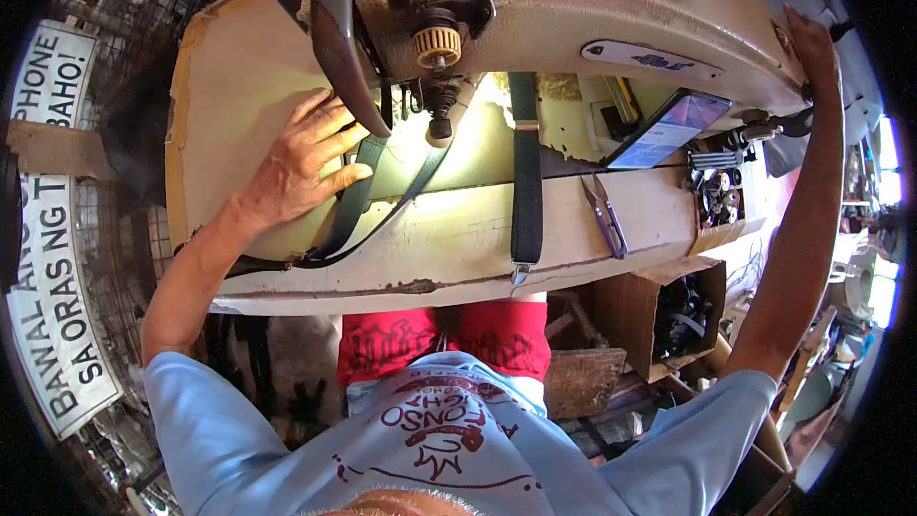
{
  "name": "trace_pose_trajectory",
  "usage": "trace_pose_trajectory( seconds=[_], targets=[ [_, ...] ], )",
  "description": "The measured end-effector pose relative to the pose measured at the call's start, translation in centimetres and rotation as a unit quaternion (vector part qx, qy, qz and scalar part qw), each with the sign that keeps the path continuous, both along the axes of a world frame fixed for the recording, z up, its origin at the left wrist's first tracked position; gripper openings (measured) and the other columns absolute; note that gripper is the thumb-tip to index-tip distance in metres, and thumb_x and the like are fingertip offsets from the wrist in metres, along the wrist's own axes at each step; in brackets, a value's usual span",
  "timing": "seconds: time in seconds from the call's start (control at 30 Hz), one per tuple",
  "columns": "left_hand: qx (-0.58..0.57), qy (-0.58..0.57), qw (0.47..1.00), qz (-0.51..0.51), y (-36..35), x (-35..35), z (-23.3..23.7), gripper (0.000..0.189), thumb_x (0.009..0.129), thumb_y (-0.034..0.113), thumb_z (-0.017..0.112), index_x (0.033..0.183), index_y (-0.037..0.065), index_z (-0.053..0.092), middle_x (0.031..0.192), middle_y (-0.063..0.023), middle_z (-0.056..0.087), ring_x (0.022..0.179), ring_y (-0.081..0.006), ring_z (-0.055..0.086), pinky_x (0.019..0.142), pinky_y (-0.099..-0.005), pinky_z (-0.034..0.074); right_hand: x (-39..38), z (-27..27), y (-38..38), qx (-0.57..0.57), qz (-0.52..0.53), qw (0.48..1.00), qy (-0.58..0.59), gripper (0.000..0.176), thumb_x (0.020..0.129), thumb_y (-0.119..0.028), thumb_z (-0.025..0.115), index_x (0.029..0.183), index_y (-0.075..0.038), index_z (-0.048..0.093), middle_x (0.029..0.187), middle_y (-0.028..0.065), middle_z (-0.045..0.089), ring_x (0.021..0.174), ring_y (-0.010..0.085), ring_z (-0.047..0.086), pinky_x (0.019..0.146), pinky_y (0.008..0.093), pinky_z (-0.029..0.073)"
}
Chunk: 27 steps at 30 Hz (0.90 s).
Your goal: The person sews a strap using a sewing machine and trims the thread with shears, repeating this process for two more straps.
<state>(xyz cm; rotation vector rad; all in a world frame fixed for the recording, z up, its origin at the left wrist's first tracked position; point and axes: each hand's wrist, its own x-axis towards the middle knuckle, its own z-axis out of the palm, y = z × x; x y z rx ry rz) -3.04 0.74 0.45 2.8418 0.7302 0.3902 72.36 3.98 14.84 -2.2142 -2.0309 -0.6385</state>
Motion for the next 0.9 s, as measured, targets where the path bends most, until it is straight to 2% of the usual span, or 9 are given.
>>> trace_pose_trajectory(
  seconds=[0.13,0.33,0.43,0.5,0.6,0.67,0.77,0.87,0.9],
  targets=[
    [-0.004,0.006,1.000,0.000,0.2,0.0,0.0,0.047,0.086,0.028,0.070,0.125,0.003,0.060,0.139,-0.0121,0.053,0.136,-0.0297,0.044,0.113,-0.0475,0.032,-0.8,-0.2,-0.5,0.011,0.014,1.000,0.014,0.037,0.096,-0.012,0.049,0.131,0.000,0.054,0.107,0.0247,0.064,0.095,0.0393,0.063,0.088,0.0410,0.048],
    [-0.063,-0.008,0.998,-0.015,1.3,-0.2,0.7,0.050,0.085,0.026,0.071,0.128,0.004,0.059,0.140,-0.0100,0.053,0.136,-0.0274,0.044,0.114,-0.0459,0.032,3.3,-0.4,-1.3,-0.008,0.165,0.975,-0.152,0.037,0.095,-0.006,0.051,0.130,-0.004,0.058,0.108,0.0208,0.066,0.095,0.0348,0.064,0.089,0.0392,0.049],
    [-0.038,-0.002,0.999,-0.019,1.2,-0.3,0.4,0.053,0.084,0.029,0.073,0.129,0.005,0.058,0.140,-0.0094,0.054,0.137,-0.0263,0.042,0.114,-0.0460,0.031,-0.8,-1.0,-7.6,0.093,0.042,0.974,0.204,0.034,0.097,-0.018,0.051,0.127,-0.004,0.060,0.106,0.0176,0.068,0.099,0.0299,0.064,0.091,0.0368,0.049],
    [-0.030,-0.003,0.999,-0.015,1.2,-0.5,0.0,0.053,0.084,0.032,0.072,0.129,0.005,0.059,0.140,-0.0091,0.053,0.138,-0.0264,0.041,0.115,-0.0466,0.031,-0.3,-9.7,-12.9,0.257,-0.131,0.921,0.262,0.037,0.099,-0.030,0.052,0.122,-0.003,0.063,0.103,0.0169,0.069,0.106,0.0284,0.062,0.094,0.0360,0.047],
    [-0.013,0.012,1.000,-0.015,1.3,-0.3,0.2,0.053,0.085,0.035,0.070,0.128,0.006,0.060,0.140,-0.0089,0.052,0.139,-0.0269,0.040,0.116,-0.0479,0.030,-3.0,-21.7,-18.8,0.253,-0.143,0.949,0.122,0.038,0.099,-0.035,0.054,0.118,-0.004,0.065,0.115,0.0216,0.066,0.111,0.0311,0.060,0.094,0.0380,0.048],
    [-0.002,0.025,1.000,-0.012,1.4,-0.1,0.7,0.053,0.085,0.036,0.070,0.127,0.006,0.061,0.140,-0.0089,0.051,0.139,-0.0273,0.039,0.116,-0.0490,0.029,3.6,-19.1,-20.3,0.315,-0.108,0.938,0.096,0.039,0.100,-0.033,0.055,0.119,-0.002,0.064,0.127,0.0254,0.058,0.113,0.0360,0.058,0.095,0.0404,0.046],
    [0.038,0.042,0.998,-0.023,1.4,-0.1,1.1,0.056,0.084,0.040,0.070,0.128,0.006,0.061,0.142,-0.0102,0.050,0.139,-0.0292,0.038,0.117,-0.0510,0.027,-5.1,-7.7,-17.2,0.272,-0.026,0.954,-0.127,0.035,0.099,-0.015,0.052,0.132,-0.003,0.054,0.128,0.0242,0.057,0.114,0.0353,0.059,0.096,0.0391,0.049],
    [-0.015,0.011,0.999,-0.032,1.4,-0.3,0.1,0.056,0.085,0.042,0.068,0.128,0.006,0.061,0.142,-0.0112,0.051,0.138,-0.0307,0.040,0.117,-0.0508,0.027,-2.4,0.0,-10.3,0.194,0.060,0.960,-0.191,0.039,0.099,-0.007,0.048,0.138,-0.008,0.051,0.132,0.0199,0.056,0.119,0.0344,0.058,0.100,0.0395,0.048],
    [-0.010,0.007,1.000,-0.025,1.1,-0.2,0.1,0.056,0.085,0.042,0.069,0.127,0.006,0.061,0.142,-0.0118,0.051,0.138,-0.0311,0.041,0.117,-0.0506,0.028,-5.0,1.1,-7.8,0.207,0.028,0.977,0.031,0.037,0.101,-0.013,0.044,0.136,-0.008,0.053,0.135,0.0175,0.055,0.121,0.0330,0.057,0.103,0.0390,0.046]
  ],
)
